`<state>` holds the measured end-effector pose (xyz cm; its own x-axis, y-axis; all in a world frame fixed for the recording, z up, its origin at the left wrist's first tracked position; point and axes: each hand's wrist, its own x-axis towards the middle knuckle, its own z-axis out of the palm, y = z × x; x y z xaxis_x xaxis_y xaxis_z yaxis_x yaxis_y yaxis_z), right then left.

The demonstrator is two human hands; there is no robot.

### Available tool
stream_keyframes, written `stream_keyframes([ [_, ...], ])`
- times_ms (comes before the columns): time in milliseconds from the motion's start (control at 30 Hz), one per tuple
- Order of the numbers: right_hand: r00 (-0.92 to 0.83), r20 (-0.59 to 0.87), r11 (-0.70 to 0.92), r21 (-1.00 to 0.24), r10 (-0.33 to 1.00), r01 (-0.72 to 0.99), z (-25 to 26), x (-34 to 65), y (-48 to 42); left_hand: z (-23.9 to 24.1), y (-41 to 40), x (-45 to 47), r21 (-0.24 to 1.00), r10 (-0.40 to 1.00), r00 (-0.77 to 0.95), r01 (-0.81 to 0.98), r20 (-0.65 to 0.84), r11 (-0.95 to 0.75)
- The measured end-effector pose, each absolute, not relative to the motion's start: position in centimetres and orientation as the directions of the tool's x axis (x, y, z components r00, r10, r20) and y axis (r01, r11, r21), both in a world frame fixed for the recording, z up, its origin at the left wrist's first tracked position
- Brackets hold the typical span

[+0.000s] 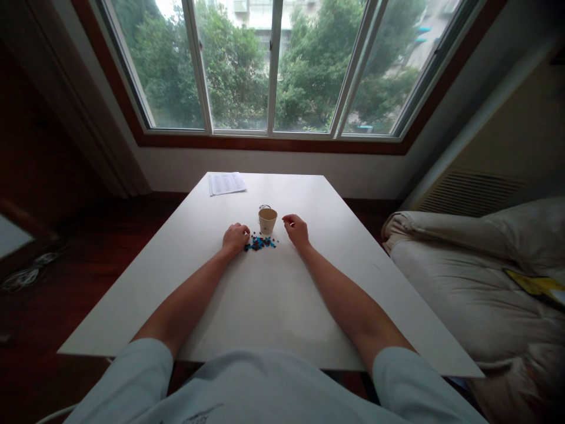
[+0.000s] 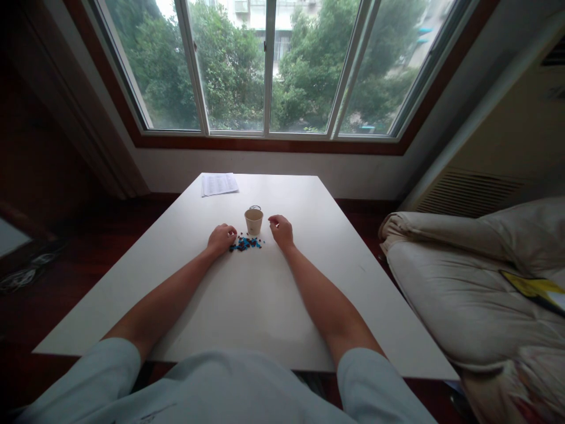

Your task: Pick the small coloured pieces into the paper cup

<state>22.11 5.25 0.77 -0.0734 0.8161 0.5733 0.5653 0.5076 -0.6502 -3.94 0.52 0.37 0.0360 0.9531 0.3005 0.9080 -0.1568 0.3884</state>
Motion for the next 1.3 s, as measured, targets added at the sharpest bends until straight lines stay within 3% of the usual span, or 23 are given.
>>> stream_keyframes([
  [200,-0.064,0.637,0.548,-0.602,0.768,0.580,1.9,21.5,4.1,0.3,0.5,-3.9,0.363,0.949,0.050,0.917,0.311,-0.168],
  [400,-0.227,0.697,0.645,-0.420,0.680,0.639,2.6,21.2,2.7,0.5,0.5,-3.7,0.409,0.946,0.000,0.902,0.325,-0.140],
  [867,-0.434,0.672,0.734,-0.246,0.600,0.633,3.9,20.5,1.8,1.2,0.0,-3.3,0.490,0.945,-0.051,0.863,0.325,-0.122],
  [1100,-0.281,0.677,0.634,-0.350,0.680,0.690,3.1,22.4,3.0,1.2,-0.1,-3.0,0.542,0.922,0.026,0.802,0.385,-0.249],
  [1300,-0.337,0.554,0.605,-0.417,0.761,0.679,1.1,22.9,4.4,1.5,-0.1,-2.9,0.563,0.886,-0.029,0.781,0.463,-0.268],
])
